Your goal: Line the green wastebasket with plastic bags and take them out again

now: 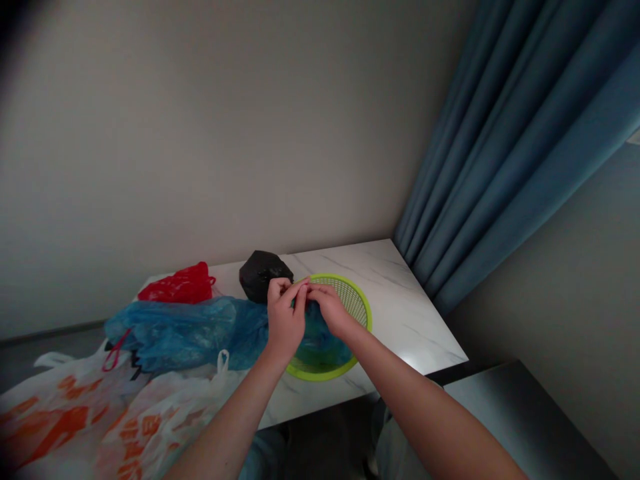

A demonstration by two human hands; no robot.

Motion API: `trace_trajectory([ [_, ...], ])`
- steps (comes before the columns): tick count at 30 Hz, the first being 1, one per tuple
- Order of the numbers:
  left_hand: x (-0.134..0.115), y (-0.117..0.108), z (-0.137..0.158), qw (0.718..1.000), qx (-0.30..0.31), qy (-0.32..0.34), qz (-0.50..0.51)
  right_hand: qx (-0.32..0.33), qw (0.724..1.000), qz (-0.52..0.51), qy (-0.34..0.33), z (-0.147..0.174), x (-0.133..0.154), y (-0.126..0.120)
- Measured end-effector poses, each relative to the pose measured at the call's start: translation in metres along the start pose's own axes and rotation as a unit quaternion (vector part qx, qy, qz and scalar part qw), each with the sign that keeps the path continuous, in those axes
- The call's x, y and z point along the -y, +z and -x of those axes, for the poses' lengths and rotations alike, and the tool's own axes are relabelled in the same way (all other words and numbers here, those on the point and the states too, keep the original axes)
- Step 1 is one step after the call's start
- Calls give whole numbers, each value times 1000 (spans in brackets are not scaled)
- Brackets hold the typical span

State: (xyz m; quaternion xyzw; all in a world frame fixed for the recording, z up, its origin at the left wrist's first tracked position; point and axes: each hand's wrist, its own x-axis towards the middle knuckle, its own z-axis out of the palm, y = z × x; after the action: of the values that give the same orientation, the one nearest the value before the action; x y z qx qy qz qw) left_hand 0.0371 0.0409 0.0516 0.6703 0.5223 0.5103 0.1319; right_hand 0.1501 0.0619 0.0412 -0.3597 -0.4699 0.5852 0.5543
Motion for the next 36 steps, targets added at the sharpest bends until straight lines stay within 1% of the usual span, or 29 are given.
trace_trajectory([
  [3, 3, 2, -2, 1000, 14, -3, 12, -1, 999, -34, -1, 1, 1, 0],
  [6, 6, 3, -3, 998, 32, -22, 49, 15, 1000, -21, 7, 2, 6, 0],
  [8, 7, 4, -3, 995, 38, -48, 76, 7, 1000, -16, 7, 3, 9, 0],
  [10, 8, 5, -3, 989, 46, -88, 111, -15, 1000, -23, 8, 2, 10, -2],
  [12, 8, 6, -4, 976, 66, -133, 160, -30, 999, -28, 11, 1, 10, -3],
  [14, 9, 6, -5, 960, 88, -162, 213, -28, 999, -26, 11, 0, 10, -4],
  [19, 9, 6, -8, 929, 97, -183, 307, 11, 1000, -26, -3, 1, 13, -4],
  [22, 7, 6, -10, 900, 112, -215, 362, 28, 999, -22, -3, 3, 13, -4],
  [26, 4, 6, -12, 859, 117, -267, 422, 38, 999, -11, 4, 3, 12, -7],
  [30, 5, 5, -13, 841, 152, -272, 443, 24, 1000, -12, 9, 0, 10, -11],
  [32, 8, 6, -13, 842, 168, -267, 438, 18, 1000, -13, 12, -2, 8, -13],
  [33, 10, 7, -13, 849, 171, -260, 427, 15, 1000, -10, 12, -3, 7, -14],
  [36, 19, 9, -13, 896, 151, -218, 356, 5, 1000, 6, 6, -5, 5, -15],
])
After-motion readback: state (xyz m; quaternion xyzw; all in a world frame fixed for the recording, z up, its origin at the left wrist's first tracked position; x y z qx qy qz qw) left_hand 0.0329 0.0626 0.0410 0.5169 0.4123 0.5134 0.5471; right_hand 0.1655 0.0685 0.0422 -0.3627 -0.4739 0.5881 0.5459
